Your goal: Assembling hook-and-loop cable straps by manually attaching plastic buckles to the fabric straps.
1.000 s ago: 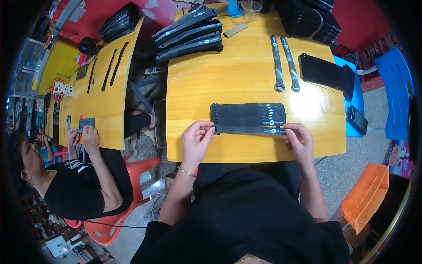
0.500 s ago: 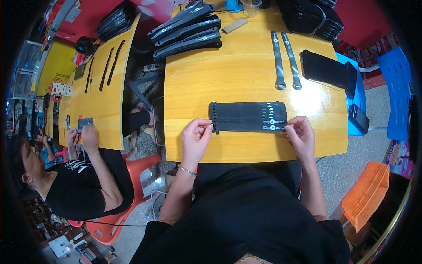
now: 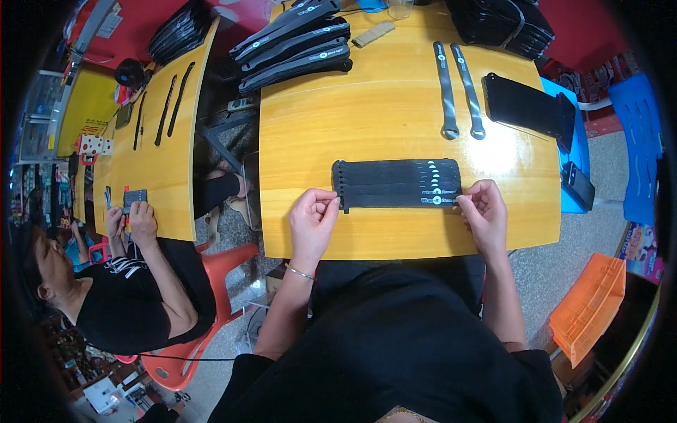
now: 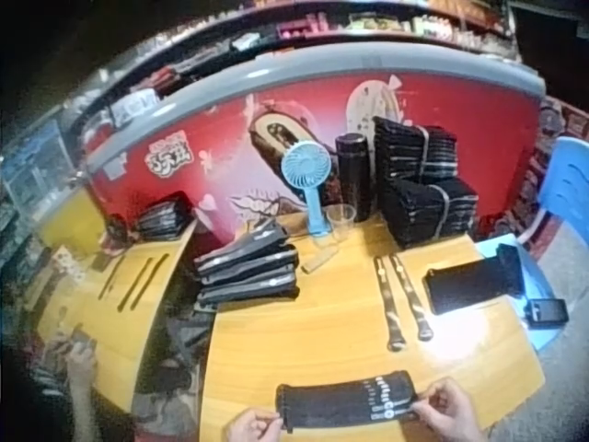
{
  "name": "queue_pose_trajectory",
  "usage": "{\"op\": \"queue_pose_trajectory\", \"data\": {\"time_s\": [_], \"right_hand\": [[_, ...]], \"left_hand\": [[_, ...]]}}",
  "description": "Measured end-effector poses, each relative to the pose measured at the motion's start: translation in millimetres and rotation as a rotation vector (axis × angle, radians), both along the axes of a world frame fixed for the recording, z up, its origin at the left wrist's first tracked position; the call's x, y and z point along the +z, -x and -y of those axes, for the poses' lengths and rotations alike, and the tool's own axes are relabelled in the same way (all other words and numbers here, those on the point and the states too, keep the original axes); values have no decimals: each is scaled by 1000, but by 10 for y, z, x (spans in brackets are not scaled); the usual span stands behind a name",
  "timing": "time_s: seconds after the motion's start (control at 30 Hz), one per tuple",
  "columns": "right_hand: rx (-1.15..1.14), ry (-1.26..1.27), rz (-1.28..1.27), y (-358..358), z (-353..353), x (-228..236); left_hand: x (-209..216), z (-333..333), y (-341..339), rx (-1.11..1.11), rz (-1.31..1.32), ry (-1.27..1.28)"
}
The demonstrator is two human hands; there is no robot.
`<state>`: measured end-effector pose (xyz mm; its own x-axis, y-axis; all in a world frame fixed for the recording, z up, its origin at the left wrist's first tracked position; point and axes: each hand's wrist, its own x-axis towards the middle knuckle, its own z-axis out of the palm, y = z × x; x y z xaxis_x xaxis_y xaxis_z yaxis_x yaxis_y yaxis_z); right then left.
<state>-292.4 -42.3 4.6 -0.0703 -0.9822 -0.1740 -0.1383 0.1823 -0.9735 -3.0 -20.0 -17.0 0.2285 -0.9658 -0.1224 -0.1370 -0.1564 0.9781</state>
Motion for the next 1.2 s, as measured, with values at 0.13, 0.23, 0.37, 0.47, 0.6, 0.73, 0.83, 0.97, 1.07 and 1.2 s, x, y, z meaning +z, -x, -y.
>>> {"op": "queue_pose_trajectory", "data": {"time_s": [0.13, 0.23, 0.37, 0.47, 0.6, 0.73, 0.83, 0.97, 1.07, 1.2], "right_hand": [[3, -12, 16, 4, 1, 13], [4, -11, -9, 7, 4, 14], [-4, -3, -14, 19, 10, -26], [7, -12, -38, 14, 14, -9], [14, -10, -51, 11, 19, -32], [-13, -21, -30, -5, 16, -17], [-16, -29, -45, -12, 20, 3], [-16, -24, -51, -21, 24, 10], [-26, 1, -74, -26, 25, -15], [-22, -6, -104, -40, 34, 23]], "left_hand": [[-5, -4, 9, 11, -11, 9], [-13, -4, 10, 11, 6, 12], [-48, -2, -2, 7, 18, 26], [-44, -16, 4, 18, 39, 30], [-68, -28, 18, 45, 41, 35], [-72, -35, 42, 60, 20, 71], [-84, -34, 38, 57, 27, 76], [-89, -39, 38, 53, 64, 78], [-126, -34, 45, 60, 103, 94], [-110, -35, 48, 64, 111, 97]]}}
